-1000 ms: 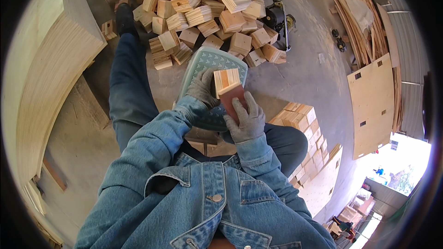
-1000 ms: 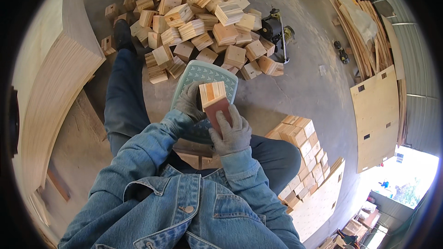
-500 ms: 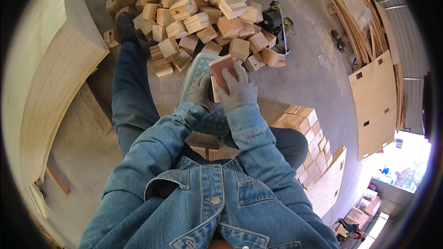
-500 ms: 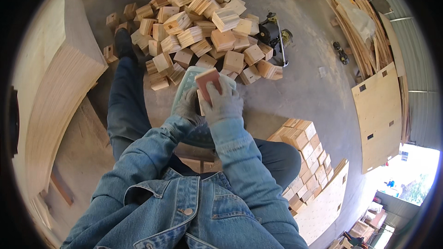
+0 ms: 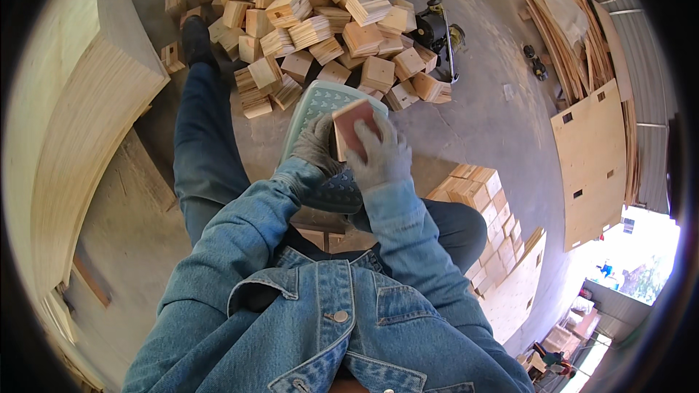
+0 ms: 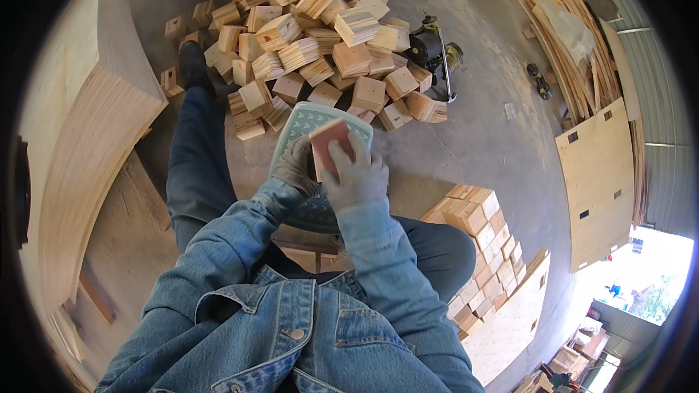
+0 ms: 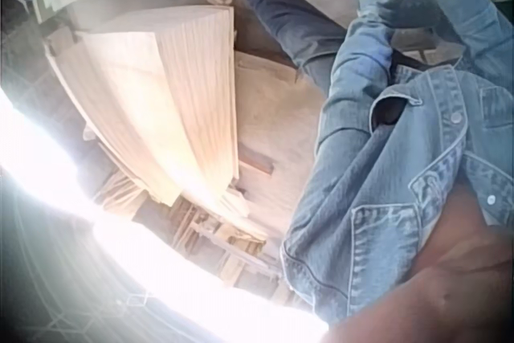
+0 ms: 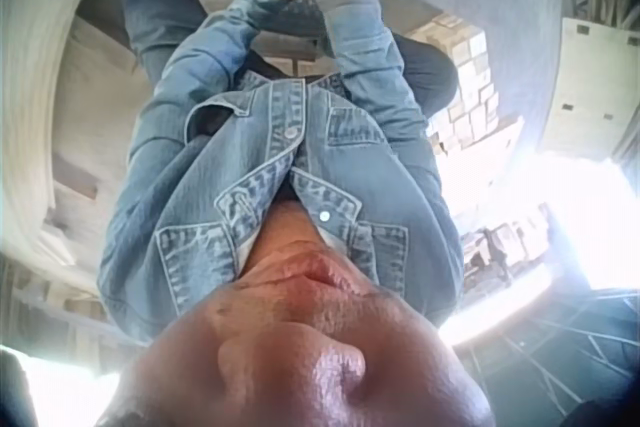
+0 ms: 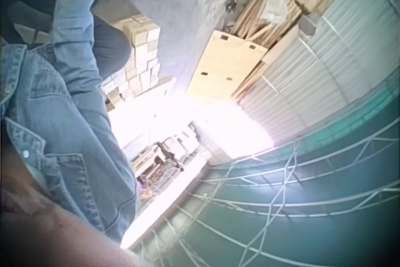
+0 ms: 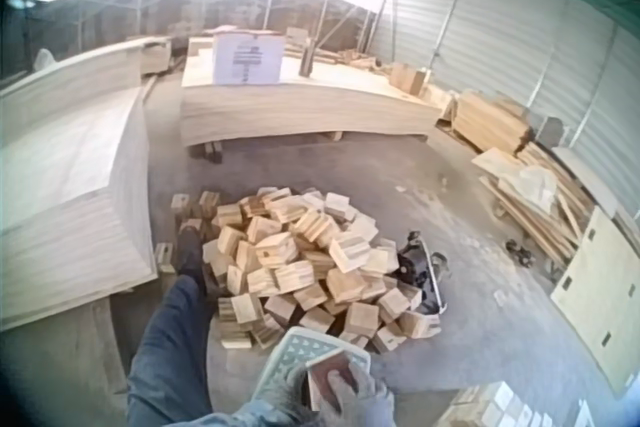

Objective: The person sits on a low stool and sands small wooden blocks one at a time using a sanding block. They hold each block in the left hand and rub the sanding block over its surfaces, then place the finished block onto a growing stack to the right.

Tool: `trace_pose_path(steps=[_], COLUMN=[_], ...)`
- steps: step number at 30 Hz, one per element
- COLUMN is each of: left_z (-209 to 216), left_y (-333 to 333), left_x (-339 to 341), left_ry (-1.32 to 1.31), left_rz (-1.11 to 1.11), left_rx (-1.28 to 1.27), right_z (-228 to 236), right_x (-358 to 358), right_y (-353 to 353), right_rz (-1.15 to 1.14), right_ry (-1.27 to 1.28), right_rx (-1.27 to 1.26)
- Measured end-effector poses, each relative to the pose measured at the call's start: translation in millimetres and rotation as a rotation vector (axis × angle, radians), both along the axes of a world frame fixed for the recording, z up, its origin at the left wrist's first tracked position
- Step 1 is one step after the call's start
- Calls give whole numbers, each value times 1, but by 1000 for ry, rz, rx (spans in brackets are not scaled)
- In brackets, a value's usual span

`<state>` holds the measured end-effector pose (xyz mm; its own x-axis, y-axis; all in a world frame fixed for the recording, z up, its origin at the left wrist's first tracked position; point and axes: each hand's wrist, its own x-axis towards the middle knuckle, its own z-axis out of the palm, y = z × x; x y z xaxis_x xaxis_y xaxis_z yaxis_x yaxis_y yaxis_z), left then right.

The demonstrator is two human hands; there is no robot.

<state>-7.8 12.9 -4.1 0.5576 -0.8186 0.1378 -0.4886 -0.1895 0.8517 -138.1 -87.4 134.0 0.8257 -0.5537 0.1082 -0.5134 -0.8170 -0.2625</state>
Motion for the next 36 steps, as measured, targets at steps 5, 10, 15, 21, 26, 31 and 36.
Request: trace_pose_path(steps=[5, 10, 15, 21, 26, 31, 36], left_z=[-7, 20, 20, 15, -4, 28, 29], left_y=[-5, -1, 0, 0, -1, 3, 4], left_x=[-1, -2, 2, -1, 3, 0, 2], left_ry=[-14, 0, 125, 26, 114, 119, 146], left_rz=[-37, 12, -48, -12, -24, -38, -48], left_rx=[-42, -20, 26, -46, -47, 19, -2], right_z=[-3, 4, 2, 10, 6, -1, 1], right_x=[57, 30, -40, -46, 15, 48, 40], right_y=[-43, -28, 14, 21, -7, -33, -27], right_rz=[-67, -80, -3, 10, 18, -2, -25], right_ry=[132, 131, -26, -35, -1, 68, 26], right_rx=[62, 21, 52, 46, 31, 21, 70])
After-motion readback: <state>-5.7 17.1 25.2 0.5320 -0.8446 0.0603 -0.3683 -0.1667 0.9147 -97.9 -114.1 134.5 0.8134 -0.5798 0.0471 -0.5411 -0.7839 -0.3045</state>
